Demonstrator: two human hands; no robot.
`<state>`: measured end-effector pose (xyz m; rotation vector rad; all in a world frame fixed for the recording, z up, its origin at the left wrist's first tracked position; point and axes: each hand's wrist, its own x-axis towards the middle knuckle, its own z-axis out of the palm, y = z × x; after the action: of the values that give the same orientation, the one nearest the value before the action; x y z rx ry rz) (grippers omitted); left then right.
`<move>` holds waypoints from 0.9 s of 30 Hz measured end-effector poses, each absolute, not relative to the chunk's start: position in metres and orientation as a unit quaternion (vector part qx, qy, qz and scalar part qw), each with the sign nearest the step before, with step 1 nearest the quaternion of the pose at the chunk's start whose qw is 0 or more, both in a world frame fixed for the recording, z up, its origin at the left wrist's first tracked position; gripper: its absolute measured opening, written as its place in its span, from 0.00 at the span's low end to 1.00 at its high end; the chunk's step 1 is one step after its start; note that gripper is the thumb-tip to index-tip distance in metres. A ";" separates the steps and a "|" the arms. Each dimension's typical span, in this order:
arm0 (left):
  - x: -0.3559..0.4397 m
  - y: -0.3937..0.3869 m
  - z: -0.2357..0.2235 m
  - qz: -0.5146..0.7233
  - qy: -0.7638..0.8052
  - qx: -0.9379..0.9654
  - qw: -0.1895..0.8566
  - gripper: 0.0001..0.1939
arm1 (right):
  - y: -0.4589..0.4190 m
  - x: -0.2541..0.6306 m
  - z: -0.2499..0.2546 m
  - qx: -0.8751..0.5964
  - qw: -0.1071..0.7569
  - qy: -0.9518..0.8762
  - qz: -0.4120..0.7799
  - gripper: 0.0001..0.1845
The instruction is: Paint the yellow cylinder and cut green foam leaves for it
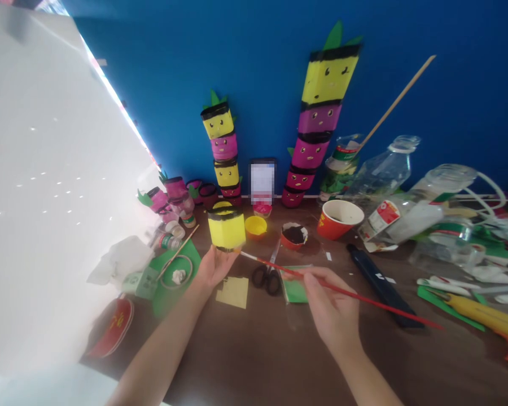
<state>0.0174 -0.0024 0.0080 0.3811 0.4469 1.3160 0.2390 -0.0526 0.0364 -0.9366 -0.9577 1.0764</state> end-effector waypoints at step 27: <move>0.017 -0.004 0.006 0.604 0.197 0.138 0.760 0.21 | -0.048 0.234 0.051 -0.364 0.668 -0.380 0.526 0.08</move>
<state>0.0171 -0.0039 0.0061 0.3007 0.4290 1.3152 0.2337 -0.0481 0.0510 -0.8213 -0.8580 1.1868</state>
